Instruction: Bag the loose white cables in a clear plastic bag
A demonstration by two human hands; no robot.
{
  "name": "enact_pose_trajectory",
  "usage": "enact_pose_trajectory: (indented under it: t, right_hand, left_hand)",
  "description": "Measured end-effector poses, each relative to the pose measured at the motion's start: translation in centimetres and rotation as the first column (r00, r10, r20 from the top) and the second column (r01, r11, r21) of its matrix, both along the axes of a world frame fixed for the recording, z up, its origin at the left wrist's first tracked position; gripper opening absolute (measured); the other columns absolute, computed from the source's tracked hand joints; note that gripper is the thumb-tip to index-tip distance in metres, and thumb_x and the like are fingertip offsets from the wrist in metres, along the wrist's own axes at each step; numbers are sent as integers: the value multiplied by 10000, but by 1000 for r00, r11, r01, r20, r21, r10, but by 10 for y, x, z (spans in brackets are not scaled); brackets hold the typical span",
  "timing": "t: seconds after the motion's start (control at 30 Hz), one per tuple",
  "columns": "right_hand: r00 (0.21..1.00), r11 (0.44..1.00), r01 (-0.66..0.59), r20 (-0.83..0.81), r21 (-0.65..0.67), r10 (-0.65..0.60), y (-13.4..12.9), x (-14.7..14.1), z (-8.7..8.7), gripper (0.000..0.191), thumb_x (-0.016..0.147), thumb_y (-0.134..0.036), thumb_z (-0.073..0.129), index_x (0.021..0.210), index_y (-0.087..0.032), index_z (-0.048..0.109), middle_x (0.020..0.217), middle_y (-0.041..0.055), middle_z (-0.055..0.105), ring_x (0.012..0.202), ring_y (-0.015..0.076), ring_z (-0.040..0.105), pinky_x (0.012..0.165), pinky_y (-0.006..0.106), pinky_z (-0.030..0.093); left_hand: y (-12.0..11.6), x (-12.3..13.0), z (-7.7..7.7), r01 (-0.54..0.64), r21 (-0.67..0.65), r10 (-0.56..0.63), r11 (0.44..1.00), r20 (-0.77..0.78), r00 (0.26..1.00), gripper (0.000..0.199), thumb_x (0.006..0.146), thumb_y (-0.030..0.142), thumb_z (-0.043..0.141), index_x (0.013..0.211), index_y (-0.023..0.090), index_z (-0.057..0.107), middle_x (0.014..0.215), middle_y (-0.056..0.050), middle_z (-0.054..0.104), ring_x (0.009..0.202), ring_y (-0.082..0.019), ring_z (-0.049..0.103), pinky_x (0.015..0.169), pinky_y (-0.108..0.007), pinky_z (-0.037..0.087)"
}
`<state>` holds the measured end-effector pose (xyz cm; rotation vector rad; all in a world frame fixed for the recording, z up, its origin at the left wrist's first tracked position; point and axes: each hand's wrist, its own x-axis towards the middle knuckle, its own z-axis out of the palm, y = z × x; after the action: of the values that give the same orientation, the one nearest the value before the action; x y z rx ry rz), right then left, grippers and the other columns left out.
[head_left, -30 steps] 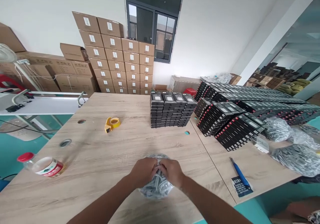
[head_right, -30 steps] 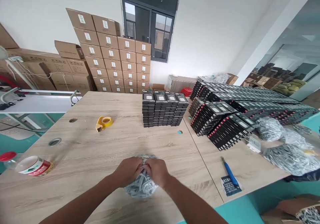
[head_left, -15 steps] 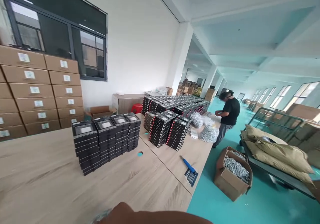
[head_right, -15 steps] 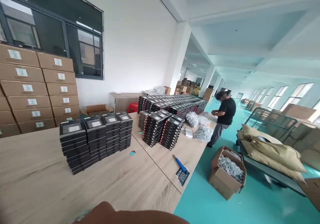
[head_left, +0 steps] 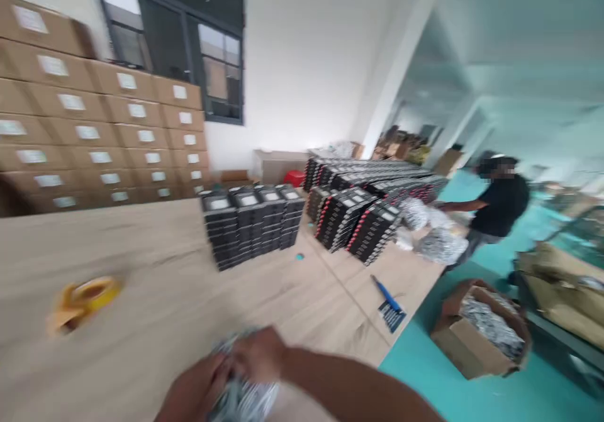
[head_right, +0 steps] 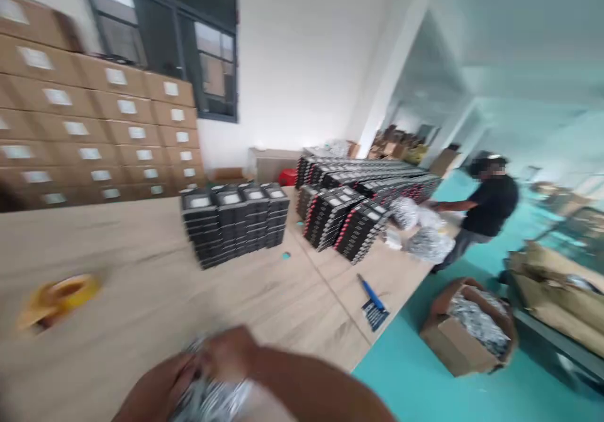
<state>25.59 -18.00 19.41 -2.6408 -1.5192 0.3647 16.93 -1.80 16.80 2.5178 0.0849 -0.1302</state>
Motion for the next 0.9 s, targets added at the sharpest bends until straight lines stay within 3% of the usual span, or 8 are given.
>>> enact_pose_trajectory:
  t: [0.17, 0.27, 0.37, 0.47, 0.6, 0.7, 0.8, 0.9]
  right_hand:
    - [989, 986, -145, 42, 80, 142, -30, 11, 64, 366, 978, -497, 539, 832, -181, 652, 855, 26, 732, 826, 168, 662, 610, 285, 247]
    - [983, 984, -168, -61, 59, 172, -39, 16, 89, 384, 855, -576, 688, 832, -194, 652, 790, 8, 708, 798, 164, 641, 616, 266, 244]
    - [977, 985, -160, -156, -72, 147, -36, 17, 93, 418, 777, -595, 757, 946, -223, 665, 824, 12, 701, 836, 185, 630, 615, 251, 244]
    - [963, 980, -182, -216, -85, 160, -33, 16, 87, 292, 852, -495, 722, 938, -223, 659, 855, 11, 699, 853, 179, 616, 622, 250, 238]
    - [969, 995, -81, -230, 50, 90, -37, 11, 82, 160, 910, -352, 663, 879, -196, 650, 790, 17, 657, 780, 161, 555, 643, 268, 219]
    - [846, 953, 222, -528, 208, -82, -35, 0, 75, 115, 855, -192, 651, 752, -159, 610, 680, -6, 569, 673, 117, 466, 640, 256, 255]
    - [557, 853, 503, -807, 139, -197, -25, -13, 62, 61, 843, -171, 559, 782, -162, 555, 589, -39, 471, 525, 97, 416, 541, 230, 310]
    - [409, 796, 604, -876, 48, -257, -15, -23, 53, 85, 849, -177, 439, 912, -179, 495, 556, -66, 421, 433, 102, 391, 440, 219, 341]
  left_hand:
    - [-10, -26, 74, 146, 75, -145, 987, -15, 989, 382, 936, 473, 297, 741, 183, 451, 789, -62, 589, 757, -207, 540, 680, -310, 330]
    - [-16, -29, 93, 63, 11, -62, 998, -52, 997, 316, 943, 452, 392, 807, 181, 481, 754, -25, 569, 706, -177, 515, 634, -275, 288]
    - [-13, -33, 93, 15, -9, -16, 1000, -146, 989, 314, 837, 437, 657, 1026, 208, 554, 818, 8, 599, 753, -178, 540, 637, -252, 283]
    - [-4, -40, 92, 29, 44, -19, 999, -221, 975, 341, 742, 392, 781, 918, 196, 564, 822, 17, 604, 765, -178, 538, 631, -249, 272]
    - [7, -49, 101, 147, 265, -122, 953, -110, 986, 260, 971, 359, 494, 795, 169, 524, 830, -16, 611, 762, -184, 538, 632, -280, 250]
    - [8, -48, 100, 181, 381, -196, 907, 0, 981, 365, 1025, 361, 341, 793, 170, 548, 849, -47, 619, 805, -212, 555, 651, -310, 270]
    - [2, -43, 86, 132, 208, -164, 969, 144, 976, 413, 1001, 363, 311, 724, 160, 540, 832, -66, 613, 823, -206, 564, 721, -333, 371]
    - [-6, -37, 69, 27, -222, 30, 975, 249, 968, 410, 937, 394, 381, 647, 153, 541, 1120, -97, 645, 1047, -212, 593, 919, -347, 453]
